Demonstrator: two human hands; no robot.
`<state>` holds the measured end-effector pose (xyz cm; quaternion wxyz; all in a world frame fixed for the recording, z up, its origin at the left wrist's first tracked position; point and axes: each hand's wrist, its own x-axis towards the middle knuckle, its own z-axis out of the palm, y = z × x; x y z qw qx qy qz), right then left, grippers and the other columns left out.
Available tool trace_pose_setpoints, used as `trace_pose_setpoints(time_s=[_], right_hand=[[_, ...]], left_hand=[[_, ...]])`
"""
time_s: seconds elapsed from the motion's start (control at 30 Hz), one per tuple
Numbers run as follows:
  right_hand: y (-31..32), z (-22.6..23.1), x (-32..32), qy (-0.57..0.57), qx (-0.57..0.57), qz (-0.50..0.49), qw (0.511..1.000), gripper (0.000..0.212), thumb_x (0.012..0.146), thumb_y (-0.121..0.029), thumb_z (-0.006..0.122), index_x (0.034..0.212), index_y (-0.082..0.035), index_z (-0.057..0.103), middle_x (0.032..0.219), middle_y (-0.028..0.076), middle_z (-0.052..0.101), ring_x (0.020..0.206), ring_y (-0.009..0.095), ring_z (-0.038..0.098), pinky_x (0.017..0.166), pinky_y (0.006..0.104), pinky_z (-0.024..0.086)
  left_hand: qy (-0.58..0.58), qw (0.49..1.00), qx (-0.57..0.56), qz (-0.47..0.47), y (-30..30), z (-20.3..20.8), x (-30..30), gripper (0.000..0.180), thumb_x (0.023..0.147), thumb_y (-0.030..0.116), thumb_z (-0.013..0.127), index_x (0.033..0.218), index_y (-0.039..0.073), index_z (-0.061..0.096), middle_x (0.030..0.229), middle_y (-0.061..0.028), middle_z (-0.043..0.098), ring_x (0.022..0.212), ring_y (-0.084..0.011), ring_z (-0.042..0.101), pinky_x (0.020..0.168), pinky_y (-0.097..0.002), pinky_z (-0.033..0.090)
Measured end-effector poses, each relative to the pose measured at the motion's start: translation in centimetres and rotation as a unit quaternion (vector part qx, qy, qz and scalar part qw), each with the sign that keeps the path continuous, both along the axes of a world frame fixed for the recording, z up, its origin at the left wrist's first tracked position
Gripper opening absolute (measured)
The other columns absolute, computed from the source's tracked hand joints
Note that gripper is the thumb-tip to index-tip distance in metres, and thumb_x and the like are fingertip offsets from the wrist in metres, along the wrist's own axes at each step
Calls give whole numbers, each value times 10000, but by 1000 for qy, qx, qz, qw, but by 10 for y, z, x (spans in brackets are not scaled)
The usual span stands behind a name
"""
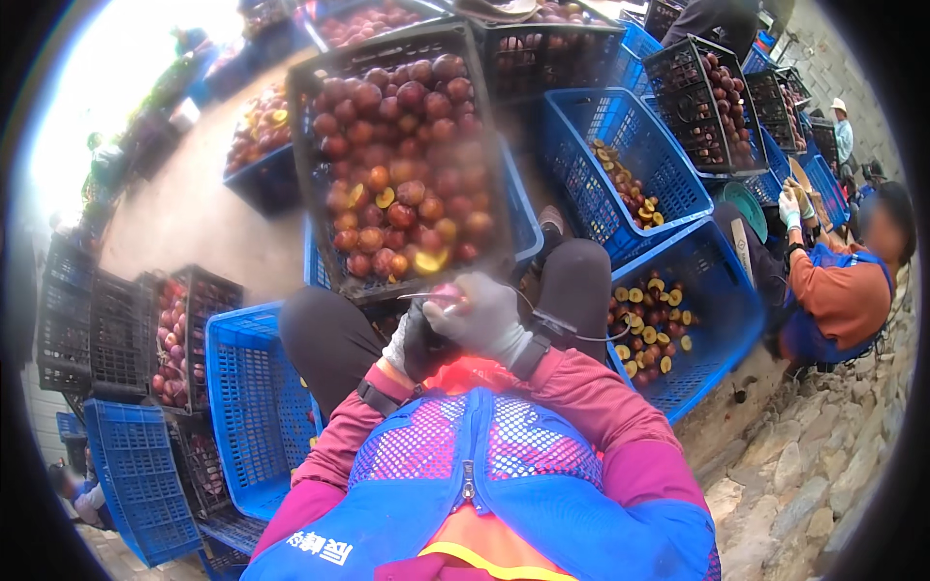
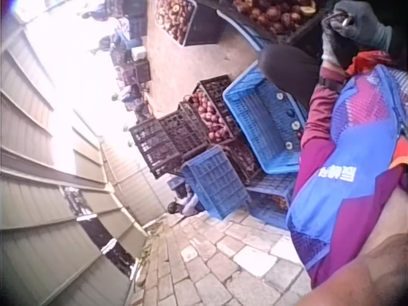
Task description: Cutting passion fruit and sorting them into buckets/crates in an agricultural processing environment.
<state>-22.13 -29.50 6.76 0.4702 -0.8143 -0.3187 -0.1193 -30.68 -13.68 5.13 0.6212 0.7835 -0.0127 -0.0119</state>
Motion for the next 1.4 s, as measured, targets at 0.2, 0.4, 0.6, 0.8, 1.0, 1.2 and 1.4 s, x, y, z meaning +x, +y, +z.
trace_pose_setpoints(time_s=[0.2,0.4,0.6,0.8,1.0,1.2,1.4], right_hand=[[-3,2,7,-69,-22,27,997,406,762,-369,916,921,-55,713,813,145,702,694,334,719,642,416,582],[0,40,13,-132,-67,164,975,396,757,-313,917,976,-34,741,835,145,712,699,315,724,638,398,576],[-4,42,49,438,191,158,864,333,1074,-410,706,1061,-83,768,765,-31,662,542,43,566,501,210,395],[2,21,85,419,63,56,904,374,1032,-436,766,1008,-62,760,693,-40,640,504,59,520,474,242,379],[-46,58,109,421,86,-7,903,379,983,-341,829,1088,19,770,885,80,781,742,142,705,667,305,549],[-100,58,99,488,148,67,858,274,1133,-234,575,1264,-20,683,858,61,692,599,105,641,565,247,521],[-134,57,73,463,319,0,827,301,1151,-262,542,1298,-51,697,819,34,698,544,106,633,488,246,507]], left_hand=[[-232,970,77,5,-2,0,5,181,1059,182,612,1206,85,658,782,3,584,628,-132,550,553,-303,444],[138,846,-512,-54,-8,-46,1,223,1007,64,649,1230,55,631,862,-27,592,726,-167,670,592,-382,549],[159,890,-428,1,2,11,7,410,1056,475,439,1129,112,614,707,3,492,496,-136,439,452,-334,373],[252,752,-598,115,24,32,14,763,1050,797,411,1130,85,671,731,-68,659,513,-226,578,482,-378,484],[8,860,-443,254,134,44,-79,469,1092,523,593,1169,69,681,869,-61,701,652,-211,645,629,-361,542],[104,772,485,398,233,81,-158,489,1025,397,744,1277,-17,680,1106,-177,760,977,-311,742,881,-431,588],[-66,930,335,133,81,95,91,460,973,226,802,1366,8,705,1193,-171,785,1030,-244,761,895,-376,601]])
